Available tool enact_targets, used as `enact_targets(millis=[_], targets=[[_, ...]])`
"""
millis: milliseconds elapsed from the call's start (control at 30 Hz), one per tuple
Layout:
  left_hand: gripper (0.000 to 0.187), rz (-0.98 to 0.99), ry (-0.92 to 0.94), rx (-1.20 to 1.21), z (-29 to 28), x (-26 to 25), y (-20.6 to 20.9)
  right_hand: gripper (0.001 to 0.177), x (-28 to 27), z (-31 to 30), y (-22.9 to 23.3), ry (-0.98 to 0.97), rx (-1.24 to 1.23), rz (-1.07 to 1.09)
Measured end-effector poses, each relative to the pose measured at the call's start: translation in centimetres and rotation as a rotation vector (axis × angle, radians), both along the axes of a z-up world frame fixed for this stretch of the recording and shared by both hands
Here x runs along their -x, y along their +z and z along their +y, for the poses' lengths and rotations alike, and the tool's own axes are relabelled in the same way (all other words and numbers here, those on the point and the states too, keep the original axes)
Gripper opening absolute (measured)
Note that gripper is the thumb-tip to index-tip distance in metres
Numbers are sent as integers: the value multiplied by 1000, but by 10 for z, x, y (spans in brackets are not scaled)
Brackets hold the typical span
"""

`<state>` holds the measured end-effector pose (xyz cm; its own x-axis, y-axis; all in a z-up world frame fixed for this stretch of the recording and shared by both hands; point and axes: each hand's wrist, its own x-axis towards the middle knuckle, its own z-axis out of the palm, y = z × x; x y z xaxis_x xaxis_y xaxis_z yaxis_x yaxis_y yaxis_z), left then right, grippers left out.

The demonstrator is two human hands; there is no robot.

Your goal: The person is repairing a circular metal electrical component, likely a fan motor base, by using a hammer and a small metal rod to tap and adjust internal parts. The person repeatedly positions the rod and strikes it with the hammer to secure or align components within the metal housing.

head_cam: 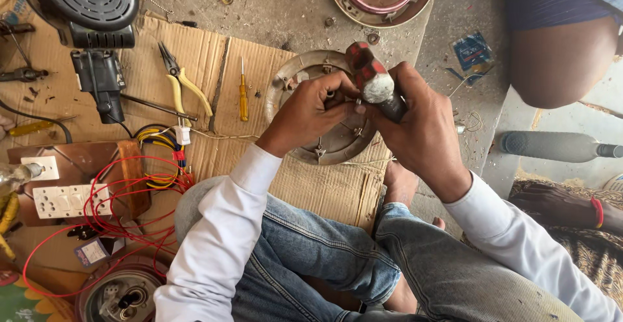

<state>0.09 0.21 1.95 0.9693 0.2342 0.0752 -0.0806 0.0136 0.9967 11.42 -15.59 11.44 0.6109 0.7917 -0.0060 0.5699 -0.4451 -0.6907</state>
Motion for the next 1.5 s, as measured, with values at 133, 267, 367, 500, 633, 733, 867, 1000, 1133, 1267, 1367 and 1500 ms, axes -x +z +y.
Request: enact_targets(millis=[133, 267, 367, 500, 633, 733, 867, 1000, 1133, 1267, 1367, 1500], targets=[[12, 53, -15, 124, -5, -5, -2, 43, -3, -3, -9, 17, -35, 16], [24, 50, 22, -152, -6, -4, -6, 38, -4, -8, -14, -19, -100, -75], [38, -34, 38, -51, -9, -6, -24, 36, -6, -16, -11, -96, -150, -123], [23, 62, 84, -186, -6, -5, -45, 35, -10, -28, -7, -153, -173, -116], [24, 15, 108, -330, -9, -2, -42, 37, -11, -32, -11, -230, -101, -64], [22, 36, 117, -384, -12, -5, -34, 38, -11, -33, -17, -237, -53, -93], [24, -35, 200, -554, -15, -6, -25, 34, -10, -33, -25, -227, -86, -105], [26, -36, 203, -563, -15, -5, -25, 31, -10, -29, -33, -219, -106, -86], [25, 11, 153, -542, -15, -5, -27, 28, -11, -27, -39, -192, -108, -93], [26, -18, 146, -564, -16, -5, -28, 28, -12, -26, -43, -196, -101, -75], [26, -10, 147, -578, -16, -5, -27, 28, -13, -27, -44, -185, -112, -89], [26, 13, 134, -576, -16, -5, -26, 28, -12, -27, -46, -194, -101, -82]])
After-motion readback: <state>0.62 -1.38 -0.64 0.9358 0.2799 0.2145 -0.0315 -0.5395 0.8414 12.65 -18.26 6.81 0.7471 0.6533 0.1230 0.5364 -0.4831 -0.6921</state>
